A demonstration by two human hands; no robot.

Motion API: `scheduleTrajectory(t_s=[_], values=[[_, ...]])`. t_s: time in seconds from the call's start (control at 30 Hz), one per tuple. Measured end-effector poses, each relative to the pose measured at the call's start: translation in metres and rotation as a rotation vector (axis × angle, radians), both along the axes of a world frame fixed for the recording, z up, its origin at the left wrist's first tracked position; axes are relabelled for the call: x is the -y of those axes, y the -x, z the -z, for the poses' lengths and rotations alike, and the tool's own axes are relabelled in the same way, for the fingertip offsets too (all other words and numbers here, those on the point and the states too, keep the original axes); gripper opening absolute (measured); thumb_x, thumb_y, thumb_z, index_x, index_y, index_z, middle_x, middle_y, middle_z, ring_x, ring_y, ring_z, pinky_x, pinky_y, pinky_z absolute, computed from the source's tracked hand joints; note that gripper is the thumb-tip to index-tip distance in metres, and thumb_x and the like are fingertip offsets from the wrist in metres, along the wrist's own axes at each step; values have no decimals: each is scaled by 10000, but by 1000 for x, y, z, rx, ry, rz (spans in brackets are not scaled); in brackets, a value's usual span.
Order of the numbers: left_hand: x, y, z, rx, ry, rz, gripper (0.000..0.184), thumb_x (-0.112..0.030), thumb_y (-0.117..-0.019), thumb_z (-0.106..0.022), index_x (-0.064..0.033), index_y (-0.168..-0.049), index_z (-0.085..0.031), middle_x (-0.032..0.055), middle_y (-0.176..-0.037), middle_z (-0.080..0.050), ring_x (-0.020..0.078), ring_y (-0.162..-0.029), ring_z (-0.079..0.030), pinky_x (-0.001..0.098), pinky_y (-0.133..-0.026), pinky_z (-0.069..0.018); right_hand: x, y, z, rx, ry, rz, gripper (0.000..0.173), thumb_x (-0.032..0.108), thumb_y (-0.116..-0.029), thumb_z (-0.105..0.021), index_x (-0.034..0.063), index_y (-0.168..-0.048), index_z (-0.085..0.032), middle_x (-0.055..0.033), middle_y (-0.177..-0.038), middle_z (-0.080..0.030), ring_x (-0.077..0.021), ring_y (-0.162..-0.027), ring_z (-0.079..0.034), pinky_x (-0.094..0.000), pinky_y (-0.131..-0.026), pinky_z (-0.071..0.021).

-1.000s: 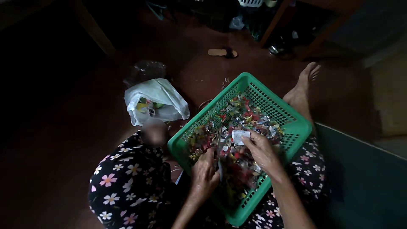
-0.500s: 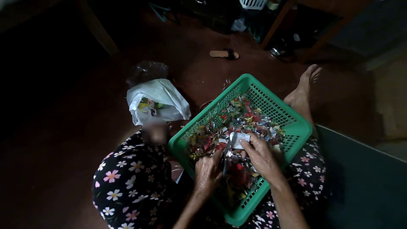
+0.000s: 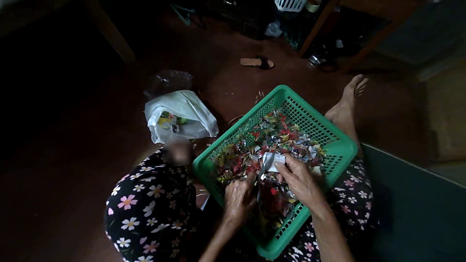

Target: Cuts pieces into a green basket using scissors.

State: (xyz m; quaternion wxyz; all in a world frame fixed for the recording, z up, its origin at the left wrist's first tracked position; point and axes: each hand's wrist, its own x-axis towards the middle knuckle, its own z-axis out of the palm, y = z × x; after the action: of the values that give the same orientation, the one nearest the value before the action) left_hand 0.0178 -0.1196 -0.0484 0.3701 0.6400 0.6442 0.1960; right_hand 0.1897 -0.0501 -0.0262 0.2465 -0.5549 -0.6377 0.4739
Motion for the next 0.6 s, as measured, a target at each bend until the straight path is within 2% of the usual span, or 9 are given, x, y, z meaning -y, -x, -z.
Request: scheduleTrajectory(t_s=[0.1,0.2,0.37,0.43,0.53,0.6], values=[[2,3,4,74,-40,-9,236,-186,-962,-611,-10,-1102,-682,170,-802,-677,362,-761,-684,560,-693,-523,0,0,-2,-28,16,43,219,128,-1048,-523,-34,-1125,-649,-35,-833,-653,-48,-631,-599,-215,-614,-529],[3,4,13,155,-67,-12,248,-198,-939,-628,-18,-1098,-686,142,-799,-674,330,-754,-675,544,-691,-522,1,0,-3,-38,-14,59,185,125,-1049,-513,4,-971,-630,1,-753,-614,-30,-593,-587,-187,-585,-519],[3,6,19,223,-115,-89,238,-244,-943,-610,-59,-1043,-722,78,-790,-682,237,-718,-667,478,-671,-532,3,-3,-3,-5,-56,102,202,139,-1039,-514,16,-927,-629,16,-704,-589,-21,-556,-562,-183,-546,-493],[4,8,13,209,-36,-37,283,-276,-973,-618,-39,-1105,-699,117,-838,-693,280,-774,-681,509,-718,-534,4,-3,-3,0,-72,154,208,144,-1045,-509,20,-915,-615,24,-674,-571,-17,-535,-547,-181,-530,-480],[8,7,10,220,69,87,398,-267,-995,-588,-18,-1306,-599,182,-945,-691,351,-869,-684,554,-777,-538,5,-1,-2,-17,-120,206,215,151,-1046,-506,24,-912,-615,30,-663,-571,-18,-536,-558,-180,-535,-494],[10,4,13,224,72,117,442,-252,-985,-596,-11,-1355,-560,202,-971,-686,375,-892,-682,569,-789,-539,8,2,-1,3,-151,210,225,157,-1044,-503,19,-906,-614,31,-654,-561,-20,-539,-551,-185,-539,-486]])
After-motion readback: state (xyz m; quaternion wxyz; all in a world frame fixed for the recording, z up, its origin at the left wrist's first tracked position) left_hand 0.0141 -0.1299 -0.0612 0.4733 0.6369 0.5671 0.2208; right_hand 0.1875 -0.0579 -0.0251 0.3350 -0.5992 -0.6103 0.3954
